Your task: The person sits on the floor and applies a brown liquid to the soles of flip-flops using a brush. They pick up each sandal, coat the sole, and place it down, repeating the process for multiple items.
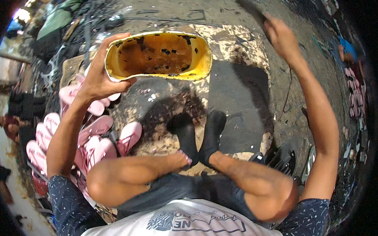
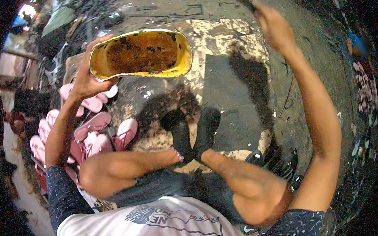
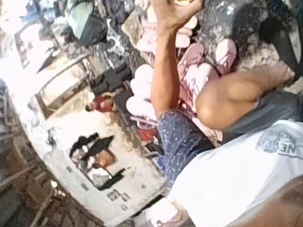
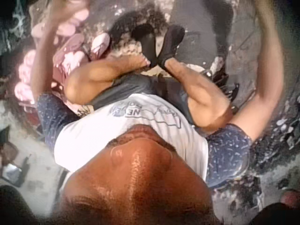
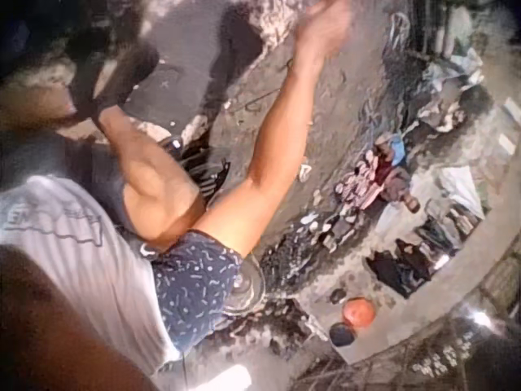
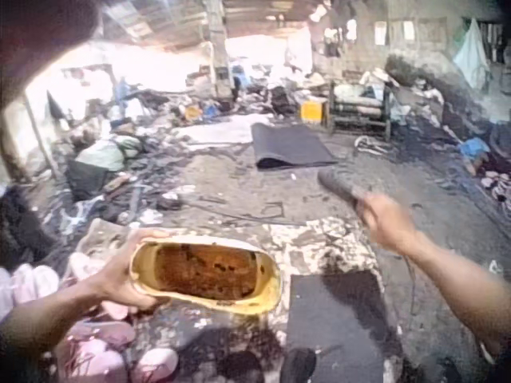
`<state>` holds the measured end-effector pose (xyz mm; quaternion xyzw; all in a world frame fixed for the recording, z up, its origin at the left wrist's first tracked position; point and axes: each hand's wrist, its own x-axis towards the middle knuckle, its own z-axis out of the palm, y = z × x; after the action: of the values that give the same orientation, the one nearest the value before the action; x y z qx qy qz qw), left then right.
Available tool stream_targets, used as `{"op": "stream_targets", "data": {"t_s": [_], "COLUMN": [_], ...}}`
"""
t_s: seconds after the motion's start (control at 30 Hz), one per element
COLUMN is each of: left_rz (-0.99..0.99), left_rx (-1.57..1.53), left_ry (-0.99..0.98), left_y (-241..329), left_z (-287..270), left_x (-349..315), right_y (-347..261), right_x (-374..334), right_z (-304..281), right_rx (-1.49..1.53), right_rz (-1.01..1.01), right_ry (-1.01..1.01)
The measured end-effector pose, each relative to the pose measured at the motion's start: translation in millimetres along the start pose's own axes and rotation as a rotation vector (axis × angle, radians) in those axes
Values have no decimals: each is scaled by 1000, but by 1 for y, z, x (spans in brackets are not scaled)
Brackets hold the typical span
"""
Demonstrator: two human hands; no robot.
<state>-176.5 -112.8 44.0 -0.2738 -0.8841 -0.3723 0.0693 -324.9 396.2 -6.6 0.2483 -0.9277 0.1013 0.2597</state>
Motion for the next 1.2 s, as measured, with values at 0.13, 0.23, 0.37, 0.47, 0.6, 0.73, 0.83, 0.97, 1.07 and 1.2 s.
{"op": "stream_targets", "data": {"t_s": [0.13,0.23,0.37,0.47,0.6,0.73,0.83,0.97,1.07,1.2], "left_rz": [-35,-184,-187,-125,-208,-463,-519,-625,-738,-1108], "left_rx": [-6,-195,-171,-104,-271,-526,-702,-969,-1581,-1651], "left_ry": [-38,-5,-51,-88,-40,-35,-15,18,152,86], "left_y": [-53,-75,-66,-22,65,171,250,307,303,274], "left_z": [30,40,1,-58,-137,-191,-219,-230,-221,-241], "left_x": [59,93,153,208,225,205,211,227,251,355], "right_y": [-21,-49,12,58,14,-71,-113,-127,-106,-45], "right_x": [-106,-156,-64,34,145,202,246,249,286,358], "right_z": [55,57,38,-15,-128,-236,-314,-342,-352,-344], "right_rx": [-36,104,328,234,1071,1658,2021,1939,2036,1948], "right_rz": [15,-233,227,245,640,738,1031,1364,1290,1112], "right_ry": [-691,-963,-822,-458,-436,-738,-634,-606,-650,-572]}}
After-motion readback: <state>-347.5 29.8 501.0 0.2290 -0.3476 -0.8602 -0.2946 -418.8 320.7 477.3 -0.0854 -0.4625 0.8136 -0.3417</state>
